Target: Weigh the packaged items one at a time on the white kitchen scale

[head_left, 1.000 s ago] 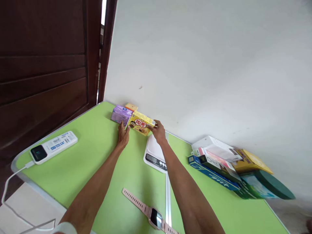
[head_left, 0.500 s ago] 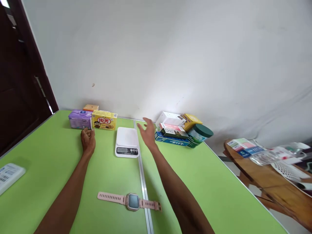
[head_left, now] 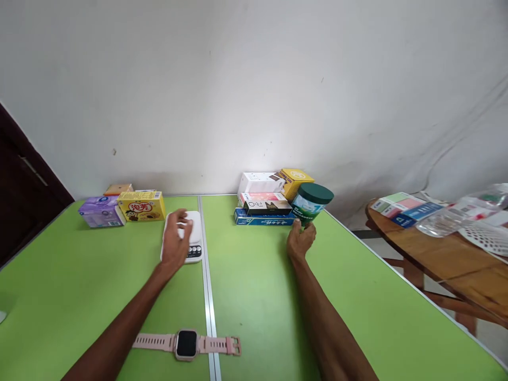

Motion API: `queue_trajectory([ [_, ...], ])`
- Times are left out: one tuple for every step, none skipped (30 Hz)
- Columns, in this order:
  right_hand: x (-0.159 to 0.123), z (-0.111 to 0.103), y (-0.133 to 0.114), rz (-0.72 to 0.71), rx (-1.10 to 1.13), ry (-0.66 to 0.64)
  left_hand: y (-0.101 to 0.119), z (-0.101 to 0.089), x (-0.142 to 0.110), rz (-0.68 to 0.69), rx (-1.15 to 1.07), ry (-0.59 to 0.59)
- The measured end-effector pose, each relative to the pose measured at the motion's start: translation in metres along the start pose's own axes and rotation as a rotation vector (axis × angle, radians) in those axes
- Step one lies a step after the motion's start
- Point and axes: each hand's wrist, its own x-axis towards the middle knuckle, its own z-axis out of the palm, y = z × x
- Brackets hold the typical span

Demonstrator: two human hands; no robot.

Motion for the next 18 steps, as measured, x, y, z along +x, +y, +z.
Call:
queue_trajectory([
  [0.002,0.003,0.001,-0.002,0.012,-0.005,0.007,0.022,-0.003,-0.034,-0.032,-0.107],
  [0.005,0.005,0.002,-0.001,0.023,-0.007,0.012,0.044,-0.004,-0.067,-0.053,-0.202],
  [0.008,0.007,0.003,0.003,0.032,-0.009,0.015,0.065,-0.004,-0.095,-0.062,-0.277],
  [0.01,0.008,0.003,0.01,0.038,-0.011,0.016,0.084,-0.001,-0.114,-0.062,-0.337],
  [0.012,0.008,0.004,0.018,0.041,-0.013,0.017,0.102,0.003,-0.127,-0.055,-0.382],
  [0.013,0.008,0.005,0.025,0.042,-0.016,0.017,0.119,0.009,-0.136,-0.042,-0.413],
  [0.014,0.008,0.006,0.026,0.042,-0.022,0.018,0.134,0.017,-0.142,-0.025,-0.434],
  [0.014,0.007,0.007,0.021,0.041,-0.034,0.02,0.148,0.025,-0.151,-0.005,-0.444],
  [0.014,0.007,0.008,0.013,0.042,-0.053,0.021,0.161,0.034,-0.167,0.017,-0.445],
  [0.013,0.006,0.009,0.002,0.043,-0.079,0.023,0.173,0.043,-0.192,0.036,-0.442],
  [0.013,0.006,0.01,-0.009,0.046,-0.109,0.024,0.183,0.051,-0.224,0.052,-0.437],
  [0.012,0.006,0.011,-0.018,0.048,-0.136,0.025,0.193,0.057,-0.261,0.063,-0.435],
  [0.011,0.006,0.011,-0.024,0.051,-0.158,0.025,0.202,0.062,-0.295,0.07,-0.438],
  [0.01,0.006,0.011,-0.029,0.052,-0.172,0.025,0.209,0.065,-0.319,0.073,-0.444],
  [0.01,0.006,0.011,-0.038,0.051,-0.179,0.023,0.214,0.066,-0.332,0.076,-0.449],
  [0.01,0.005,0.01,-0.051,0.046,-0.183,0.021,0.218,0.066,-0.335,0.079,-0.45],
  [0.009,0.005,0.009,-0.067,0.04,-0.185,0.019,0.221,0.065,-0.333,0.083,-0.447],
  [0.008,0.003,0.007,-0.083,0.034,-0.188,0.017,0.221,0.063,-0.331,0.089,-0.44],
])
